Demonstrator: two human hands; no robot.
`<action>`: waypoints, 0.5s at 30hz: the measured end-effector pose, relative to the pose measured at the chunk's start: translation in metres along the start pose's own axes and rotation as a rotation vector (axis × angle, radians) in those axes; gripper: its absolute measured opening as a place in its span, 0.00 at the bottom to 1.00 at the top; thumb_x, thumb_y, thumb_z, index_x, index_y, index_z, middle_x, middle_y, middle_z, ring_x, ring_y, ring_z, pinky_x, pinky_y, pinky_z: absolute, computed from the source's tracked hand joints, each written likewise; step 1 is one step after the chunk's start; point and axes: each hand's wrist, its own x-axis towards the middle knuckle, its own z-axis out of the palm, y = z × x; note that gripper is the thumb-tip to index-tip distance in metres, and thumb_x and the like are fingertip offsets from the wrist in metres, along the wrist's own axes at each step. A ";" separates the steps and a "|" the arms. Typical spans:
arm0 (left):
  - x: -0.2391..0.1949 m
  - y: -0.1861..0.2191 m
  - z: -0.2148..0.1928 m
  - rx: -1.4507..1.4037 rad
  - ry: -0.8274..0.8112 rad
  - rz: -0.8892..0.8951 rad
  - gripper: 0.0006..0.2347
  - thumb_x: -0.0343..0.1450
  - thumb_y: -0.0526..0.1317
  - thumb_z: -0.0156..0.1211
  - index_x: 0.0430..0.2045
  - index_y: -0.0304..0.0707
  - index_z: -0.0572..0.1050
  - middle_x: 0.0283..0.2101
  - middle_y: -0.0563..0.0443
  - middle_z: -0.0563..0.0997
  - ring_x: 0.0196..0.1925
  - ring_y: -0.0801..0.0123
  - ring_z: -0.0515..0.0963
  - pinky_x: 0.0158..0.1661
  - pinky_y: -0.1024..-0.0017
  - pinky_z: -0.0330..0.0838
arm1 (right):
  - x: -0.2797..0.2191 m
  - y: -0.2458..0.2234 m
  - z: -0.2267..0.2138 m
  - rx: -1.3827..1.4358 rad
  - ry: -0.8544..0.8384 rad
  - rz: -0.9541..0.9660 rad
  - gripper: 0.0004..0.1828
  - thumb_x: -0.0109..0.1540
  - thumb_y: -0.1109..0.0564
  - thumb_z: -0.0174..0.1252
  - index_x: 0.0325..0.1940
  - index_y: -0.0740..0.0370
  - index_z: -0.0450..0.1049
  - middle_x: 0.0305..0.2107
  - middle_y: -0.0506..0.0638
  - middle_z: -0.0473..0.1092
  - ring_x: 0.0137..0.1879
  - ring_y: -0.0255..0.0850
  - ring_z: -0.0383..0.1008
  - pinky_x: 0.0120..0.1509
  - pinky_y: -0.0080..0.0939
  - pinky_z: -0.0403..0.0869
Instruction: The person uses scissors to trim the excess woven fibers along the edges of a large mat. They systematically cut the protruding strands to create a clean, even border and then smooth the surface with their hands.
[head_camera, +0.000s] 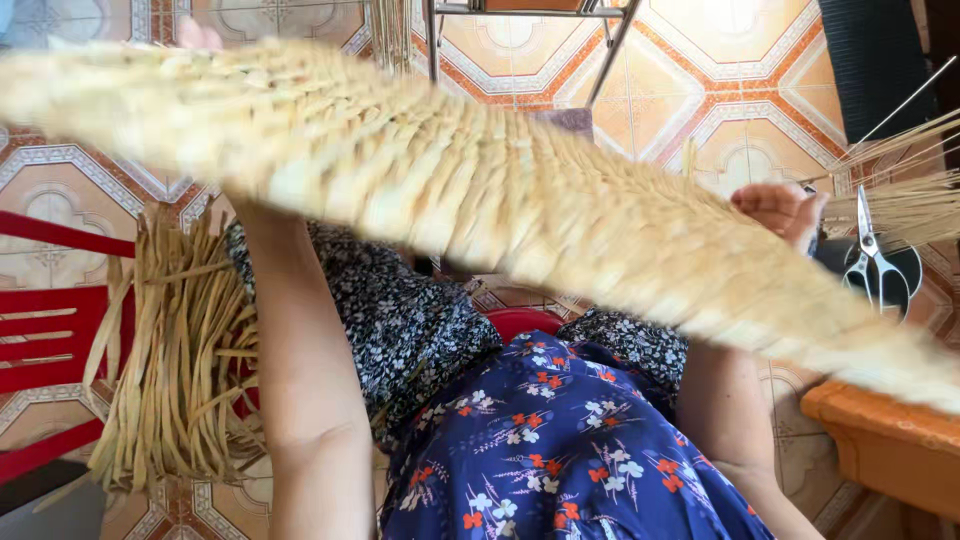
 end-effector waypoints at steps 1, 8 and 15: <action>-0.003 0.004 0.000 -0.088 -0.067 -0.054 0.17 0.80 0.42 0.52 0.62 0.30 0.67 0.63 0.39 0.72 0.64 0.57 0.72 0.66 0.62 0.65 | -0.003 0.000 -0.003 -0.025 -0.028 0.042 0.24 0.79 0.37 0.45 0.66 0.58 0.63 0.64 0.53 0.62 0.69 0.48 0.61 0.74 0.52 0.61; -0.010 0.025 0.004 -0.278 -0.205 -0.126 0.22 0.79 0.47 0.53 0.64 0.33 0.61 0.67 0.38 0.67 0.69 0.54 0.68 0.67 0.58 0.64 | -0.026 0.047 0.088 -0.367 0.118 0.303 0.36 0.70 0.44 0.46 0.80 0.58 0.48 0.77 0.53 0.46 0.82 0.45 0.45 0.83 0.52 0.50; 0.015 0.046 -0.010 -0.312 -0.196 -0.070 0.28 0.78 0.52 0.54 0.67 0.35 0.55 0.70 0.37 0.62 0.73 0.51 0.65 0.69 0.54 0.62 | -0.018 0.082 0.100 -0.152 0.213 0.505 0.30 0.70 0.49 0.51 0.71 0.70 0.59 0.67 0.58 0.61 0.73 0.47 0.59 0.78 0.47 0.60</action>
